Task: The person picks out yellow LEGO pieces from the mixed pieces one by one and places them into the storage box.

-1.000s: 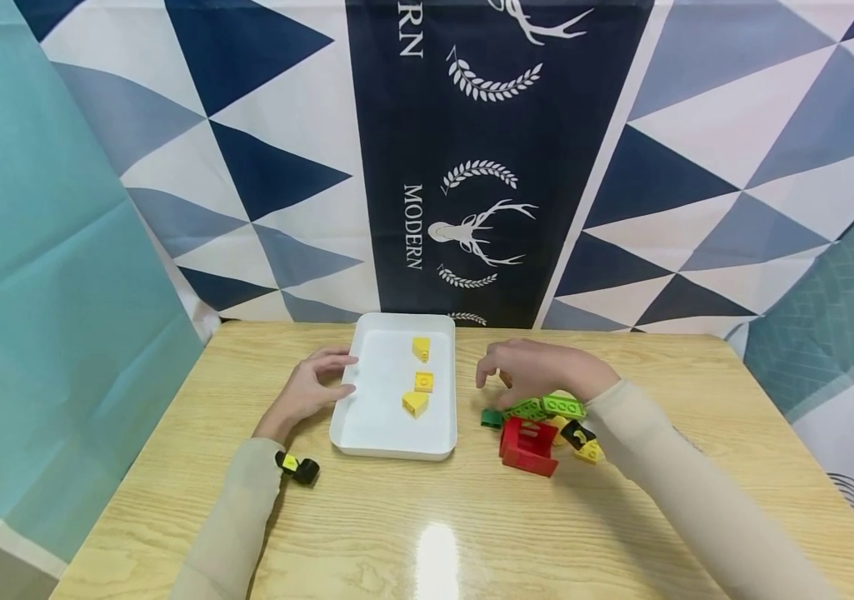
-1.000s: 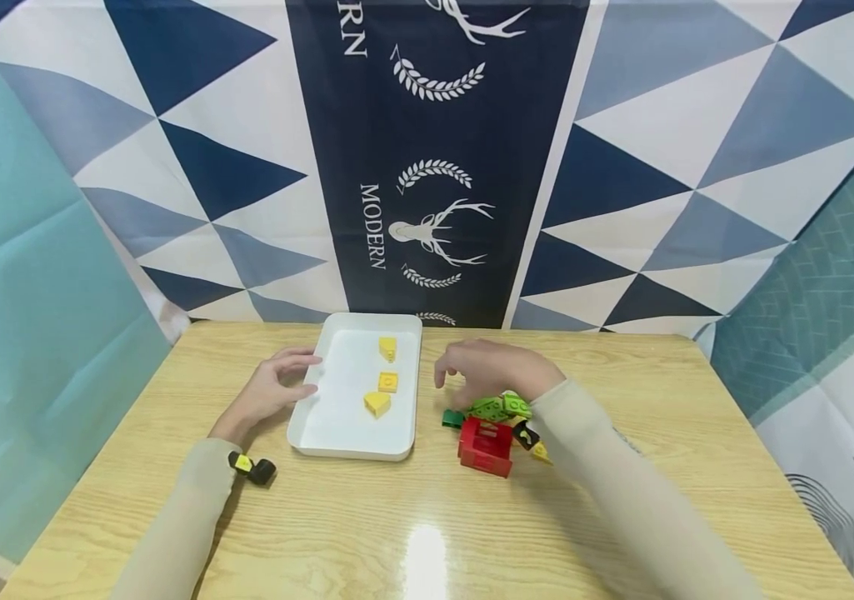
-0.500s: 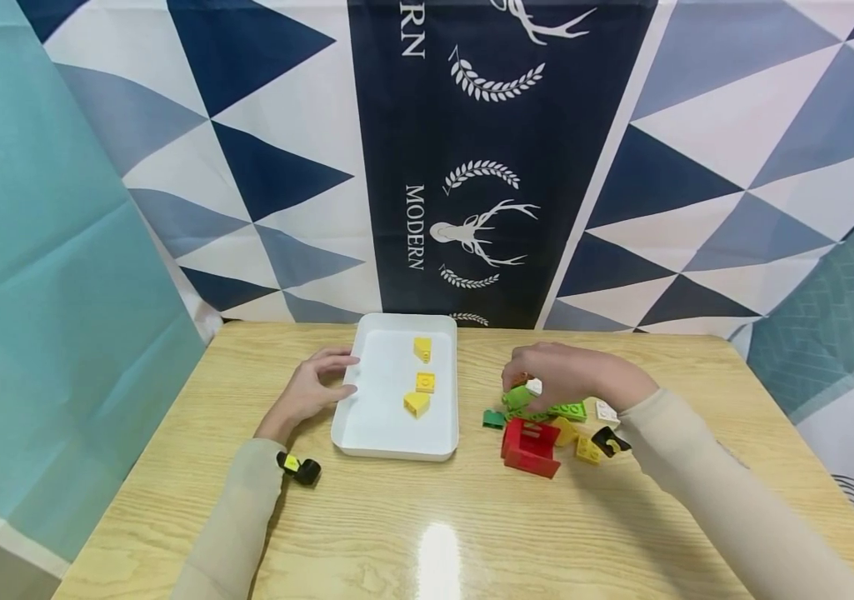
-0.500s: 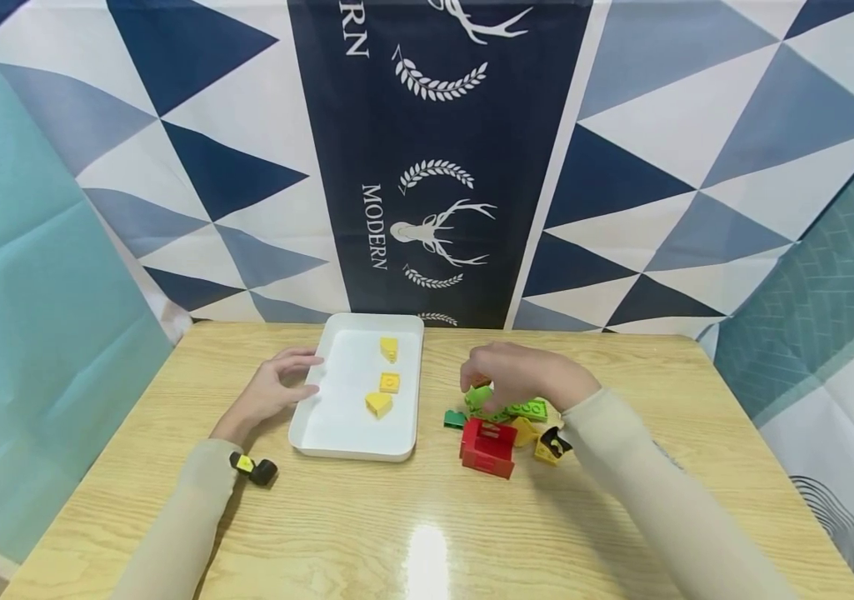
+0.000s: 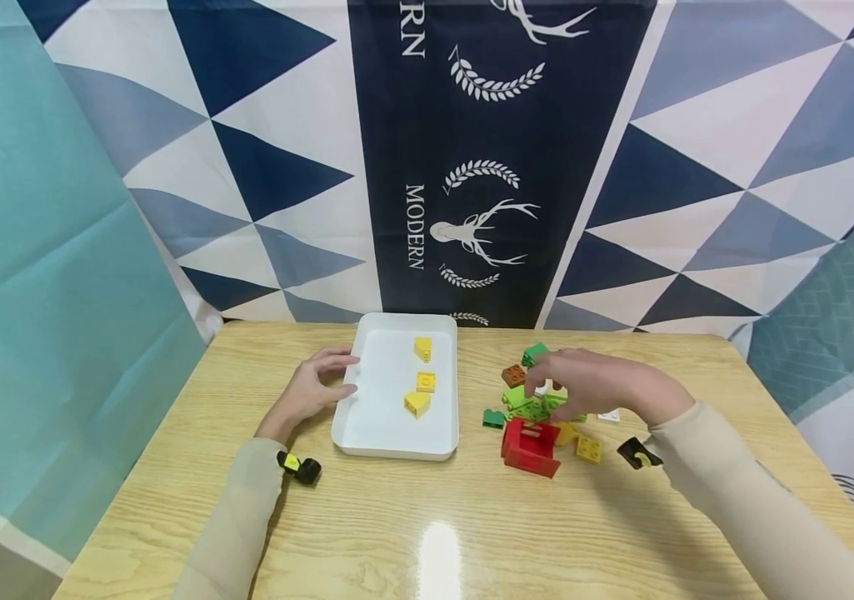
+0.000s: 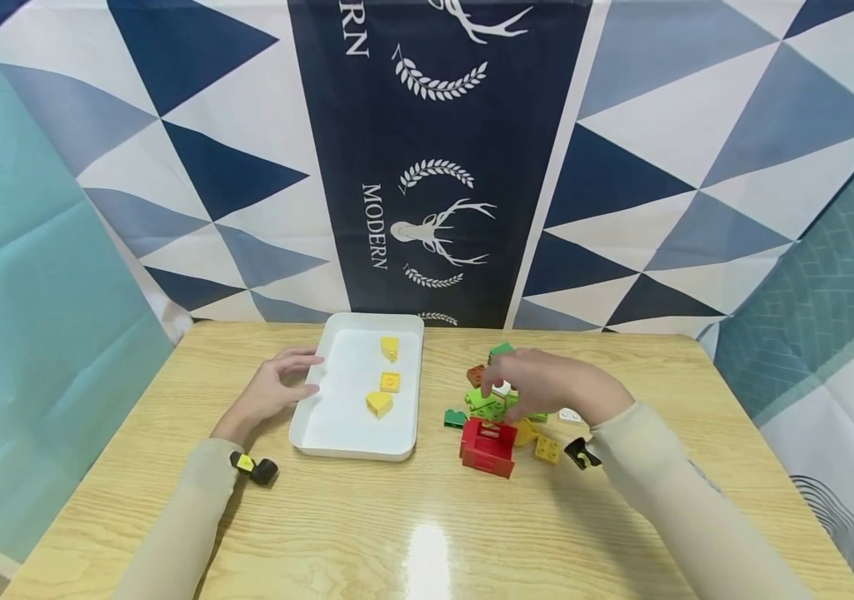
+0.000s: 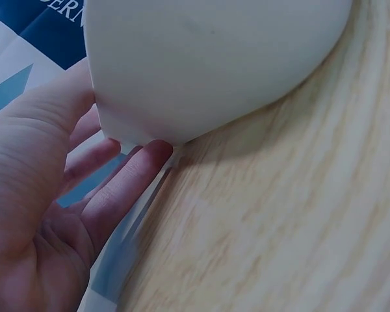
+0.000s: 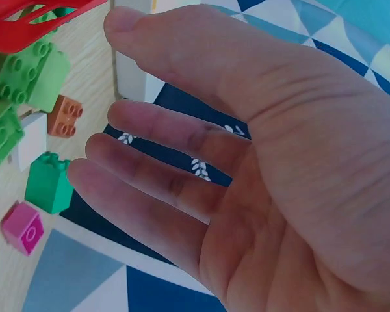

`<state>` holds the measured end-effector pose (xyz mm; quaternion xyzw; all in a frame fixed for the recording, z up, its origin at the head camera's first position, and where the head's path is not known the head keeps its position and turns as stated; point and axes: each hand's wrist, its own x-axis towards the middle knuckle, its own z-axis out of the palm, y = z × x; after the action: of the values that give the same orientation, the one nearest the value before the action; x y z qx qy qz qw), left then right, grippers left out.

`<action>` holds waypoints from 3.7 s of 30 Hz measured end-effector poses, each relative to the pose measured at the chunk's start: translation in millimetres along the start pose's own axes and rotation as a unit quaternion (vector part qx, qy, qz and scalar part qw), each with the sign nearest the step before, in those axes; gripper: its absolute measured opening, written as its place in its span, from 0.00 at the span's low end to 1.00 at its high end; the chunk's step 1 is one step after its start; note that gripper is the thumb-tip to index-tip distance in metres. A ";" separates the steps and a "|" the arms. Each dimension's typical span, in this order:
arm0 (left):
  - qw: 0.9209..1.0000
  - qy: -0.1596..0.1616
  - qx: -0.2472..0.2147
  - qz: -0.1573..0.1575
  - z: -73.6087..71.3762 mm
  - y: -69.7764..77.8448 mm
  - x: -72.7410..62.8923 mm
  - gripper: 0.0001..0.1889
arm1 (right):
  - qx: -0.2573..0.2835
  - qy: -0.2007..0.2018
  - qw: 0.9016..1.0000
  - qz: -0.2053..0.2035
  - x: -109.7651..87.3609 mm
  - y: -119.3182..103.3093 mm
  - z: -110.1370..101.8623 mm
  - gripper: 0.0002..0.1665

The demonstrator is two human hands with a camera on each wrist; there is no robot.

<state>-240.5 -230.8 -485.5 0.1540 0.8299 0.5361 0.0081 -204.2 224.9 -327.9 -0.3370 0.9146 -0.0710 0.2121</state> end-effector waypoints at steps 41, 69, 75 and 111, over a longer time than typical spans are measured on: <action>1.000 0.001 -0.002 -0.013 3.1 3.7 -1.7 0.26 | 0.030 0.017 0.999 0.038 -13.5 25.0 51.8 0.24; 1.000 -0.001 0.002 -0.009 2.0 0.1 1.7 0.26 | 0.016 0.039 0.998 0.035 -5.2 34.4 69.2 0.21; 1.000 0.000 0.011 0.005 1.3 -0.3 1.5 0.25 | 0.018 0.048 0.998 0.033 -4.3 34.1 71.0 0.21; 1.000 -0.003 0.003 -0.007 -0.6 3.6 -0.1 0.26 | 0.013 0.029 0.999 0.021 -1.6 31.1 69.4 0.22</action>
<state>-239.6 -230.0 -482.0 0.1497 0.8326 0.5331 0.0143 -191.1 250.5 -398.3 -0.3129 0.9261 -0.0879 0.1915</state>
